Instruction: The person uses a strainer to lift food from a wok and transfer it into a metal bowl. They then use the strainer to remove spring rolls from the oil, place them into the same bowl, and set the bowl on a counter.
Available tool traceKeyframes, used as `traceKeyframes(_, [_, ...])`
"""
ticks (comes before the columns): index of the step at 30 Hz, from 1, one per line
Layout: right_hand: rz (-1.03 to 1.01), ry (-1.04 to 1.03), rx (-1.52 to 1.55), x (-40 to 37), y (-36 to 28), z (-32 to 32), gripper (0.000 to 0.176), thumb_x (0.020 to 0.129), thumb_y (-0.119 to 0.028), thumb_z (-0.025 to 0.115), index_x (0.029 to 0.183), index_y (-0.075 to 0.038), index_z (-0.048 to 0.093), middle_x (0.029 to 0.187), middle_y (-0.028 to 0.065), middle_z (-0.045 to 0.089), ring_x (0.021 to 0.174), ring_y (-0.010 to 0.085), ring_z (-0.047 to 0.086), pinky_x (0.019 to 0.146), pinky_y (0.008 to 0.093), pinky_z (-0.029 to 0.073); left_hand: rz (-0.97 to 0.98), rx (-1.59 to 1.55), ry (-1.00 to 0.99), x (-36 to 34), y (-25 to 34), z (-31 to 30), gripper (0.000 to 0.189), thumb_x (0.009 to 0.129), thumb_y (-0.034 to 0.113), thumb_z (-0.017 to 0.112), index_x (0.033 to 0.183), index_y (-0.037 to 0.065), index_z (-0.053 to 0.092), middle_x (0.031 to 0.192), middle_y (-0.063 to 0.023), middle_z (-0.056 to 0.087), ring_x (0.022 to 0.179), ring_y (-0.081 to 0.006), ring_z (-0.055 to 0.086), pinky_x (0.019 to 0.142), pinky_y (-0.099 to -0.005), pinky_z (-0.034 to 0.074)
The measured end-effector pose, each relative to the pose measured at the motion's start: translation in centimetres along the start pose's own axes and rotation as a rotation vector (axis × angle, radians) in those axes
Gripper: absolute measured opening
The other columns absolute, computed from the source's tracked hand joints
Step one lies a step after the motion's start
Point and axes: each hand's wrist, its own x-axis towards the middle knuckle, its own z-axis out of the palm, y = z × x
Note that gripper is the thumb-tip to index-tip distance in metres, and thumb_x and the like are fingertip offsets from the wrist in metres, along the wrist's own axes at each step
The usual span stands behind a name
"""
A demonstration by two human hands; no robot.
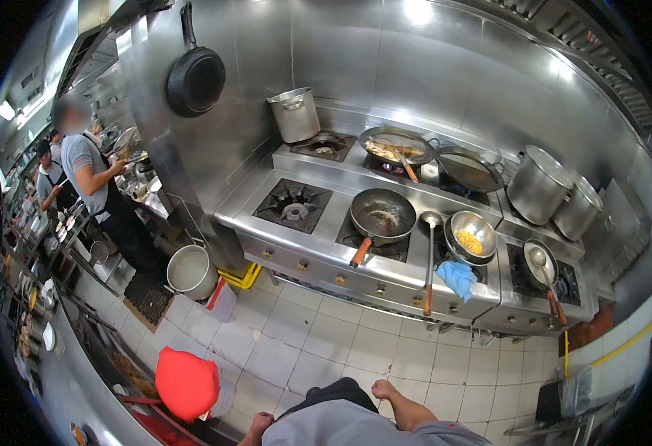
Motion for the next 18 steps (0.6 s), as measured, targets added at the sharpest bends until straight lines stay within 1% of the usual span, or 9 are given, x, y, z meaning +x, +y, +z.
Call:
traceKeyframes(1, [0.024,-0.017,0.003,-0.1,0.0,0.0,0.025,0.066,-0.017,0.05,0.084,-0.003,0.061,0.071,0.0095,0.061,0.061,0.017,0.059,0.052,0.0295,0.05,-0.009,-0.056,-0.015,0.3,-0.1,0.0,0.016,0.07,0.008,0.057,0.081,-0.002,0.061,0.072,-0.0112,0.062,0.065,-0.0175,0.06,0.059,-0.0288,0.049])
traceKeyframes(4, [-0.007,-0.028,-0.014,-0.1,0.5,0.2,0.024,0.066,-0.016,0.05,0.082,-0.003,0.062,0.069,0.0088,0.061,0.06,0.017,0.059,0.051,0.0296,0.05,0.014,-0.019,-0.026,0.7,0.0,0.0,0.015,0.072,0.004,0.055,0.084,-0.003,0.059,0.072,-0.0114,0.062,0.064,-0.0178,0.06,0.057,-0.0283,0.049])
traceKeyframes(7, [0.004,-0.01,-0.003,0.2,1.1,0.7,0.022,0.066,-0.016,0.05,0.08,-0.003,0.062,0.066,0.0084,0.061,0.059,0.017,0.059,0.051,0.0296,0.05,0.02,-0.03,-0.038,0.8,0.3,-0.1,0.015,0.072,0.003,0.054,0.084,-0.004,0.058,0.071,-0.011,0.061,0.063,-0.0178,0.059,0.057,-0.0276,0.049])
traceKeyframes(14, [0.022,0.004,0.017,0.3,0.8,0.7,0.022,0.066,-0.016,0.05,0.079,-0.003,0.062,0.067,0.0089,0.061,0.057,0.0172,0.059,0.05,0.0293,0.05,-0.009,0.012,-0.036,0.4,0.9,-0.3,0.015,0.072,0.004,0.053,0.083,-0.004,0.058,0.071,-0.0111,0.061,0.063,-0.0175,0.06,0.058,-0.027,0.05])
traceKeyframes(16, [-0.032,-0.056,-0.12,0.6,0.5,0.4,0.024,0.066,-0.017,0.05,0.081,-0.002,0.062,0.067,0.0094,0.061,0.056,0.0176,0.059,0.051,0.0288,0.05,-0.006,-0.006,-0.039,0.3,0.8,-0.6,0.015,0.072,0.006,0.053,0.083,-0.002,0.059,0.071,-0.0105,0.062,0.063,-0.0167,0.06,0.057,-0.0265,0.049])
traceKeyframes(18, [-0.021,-0.027,-0.069,0.5,0.2,0.5,0.025,0.066,-0.017,0.05,0.083,-0.002,0.062,0.067,0.0096,0.061,0.055,0.0179,0.059,0.051,0.0287,0.05,-0.007,0.016,-0.033,0.2,0.9,-0.8,0.016,0.072,0.008,0.054,0.084,-0.002,0.059,0.072,-0.0101,0.062,0.063,-0.0162,0.06,0.056,-0.0265,0.049])
